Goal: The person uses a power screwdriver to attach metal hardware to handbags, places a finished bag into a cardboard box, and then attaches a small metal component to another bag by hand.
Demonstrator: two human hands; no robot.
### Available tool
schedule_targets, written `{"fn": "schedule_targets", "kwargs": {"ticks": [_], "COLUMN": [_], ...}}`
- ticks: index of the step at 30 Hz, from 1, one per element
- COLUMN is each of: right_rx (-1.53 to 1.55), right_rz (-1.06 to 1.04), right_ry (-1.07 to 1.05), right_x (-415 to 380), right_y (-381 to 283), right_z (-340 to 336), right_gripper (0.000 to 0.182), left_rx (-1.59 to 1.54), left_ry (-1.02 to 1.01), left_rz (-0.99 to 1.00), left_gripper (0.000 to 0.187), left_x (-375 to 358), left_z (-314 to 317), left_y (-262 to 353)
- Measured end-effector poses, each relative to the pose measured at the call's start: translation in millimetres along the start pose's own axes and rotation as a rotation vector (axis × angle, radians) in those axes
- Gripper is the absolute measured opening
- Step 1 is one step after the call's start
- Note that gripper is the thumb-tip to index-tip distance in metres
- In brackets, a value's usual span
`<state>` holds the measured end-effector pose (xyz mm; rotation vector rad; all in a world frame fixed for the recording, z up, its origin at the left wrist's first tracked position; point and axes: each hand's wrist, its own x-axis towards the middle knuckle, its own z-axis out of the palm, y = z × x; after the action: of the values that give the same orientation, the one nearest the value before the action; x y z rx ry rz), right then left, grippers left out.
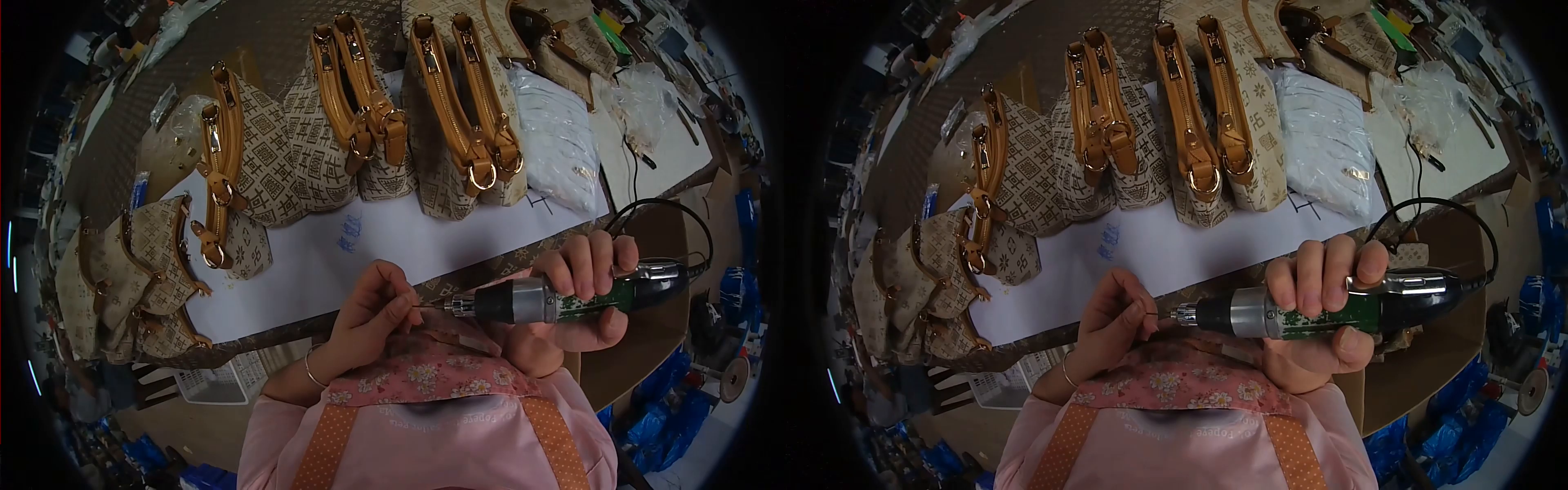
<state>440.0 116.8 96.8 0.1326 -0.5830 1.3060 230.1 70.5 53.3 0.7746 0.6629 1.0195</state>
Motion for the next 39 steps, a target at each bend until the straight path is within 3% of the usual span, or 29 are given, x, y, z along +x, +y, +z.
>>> {"fn": "schedule_targets", "kwargs": {"ticks": [18, 20, 21, 23, 24, 26, 30, 32, 39], "right_rx": [-0.092, -0.089, -0.099, -0.097, -0.083, -0.077, -0.077, -0.073, -0.294], "right_rz": [0.0, -0.008, -0.033, -0.115, -0.171, -0.255, -0.47, -0.558, -0.681], "right_ry": [-0.035, -0.033, -0.048, -0.06, -0.06, -0.069, -0.12, -0.145, -0.193], "right_x": [0, 2, 3, 4, 5, 8, 15, 19, 27], "right_y": [0, -4, -7, -11, -13, -19, -24, -25, -10], "right_z": [7, 7, 8, 12, 15, 26, 40, 44, 50], "right_gripper": [0.04, 0.04, 0.039, 0.04, 0.04, 0.041, 0.042, 0.043, 0.038], "left_rx": [0.052, 0.347, 0.351, 0.998, 0.997, 0.982, 0.973, 0.744, 0.924], "left_ry": [0.023, -0.15, -0.159, -0.211, -0.221, -0.077, -0.008, -0.008, -0.163], "left_rz": [-0.099, 0.005, 0.006, 0.335, 0.338, 0.627, 0.725, 0.539, 0.573], "left_gripper": [0.009, 0.015, 0.015, 0.024, 0.024, 0.035, 0.036, 0.031, 0.027], "left_x": [2, 7, 13, 30, 38, 59, 105, 119, 129], "left_z": [5, 7, 9, 17, 20, 24, 29, 33, 29], "left_y": [6, 11, 19, 44, 51, 63, 78, 77, 76]}}
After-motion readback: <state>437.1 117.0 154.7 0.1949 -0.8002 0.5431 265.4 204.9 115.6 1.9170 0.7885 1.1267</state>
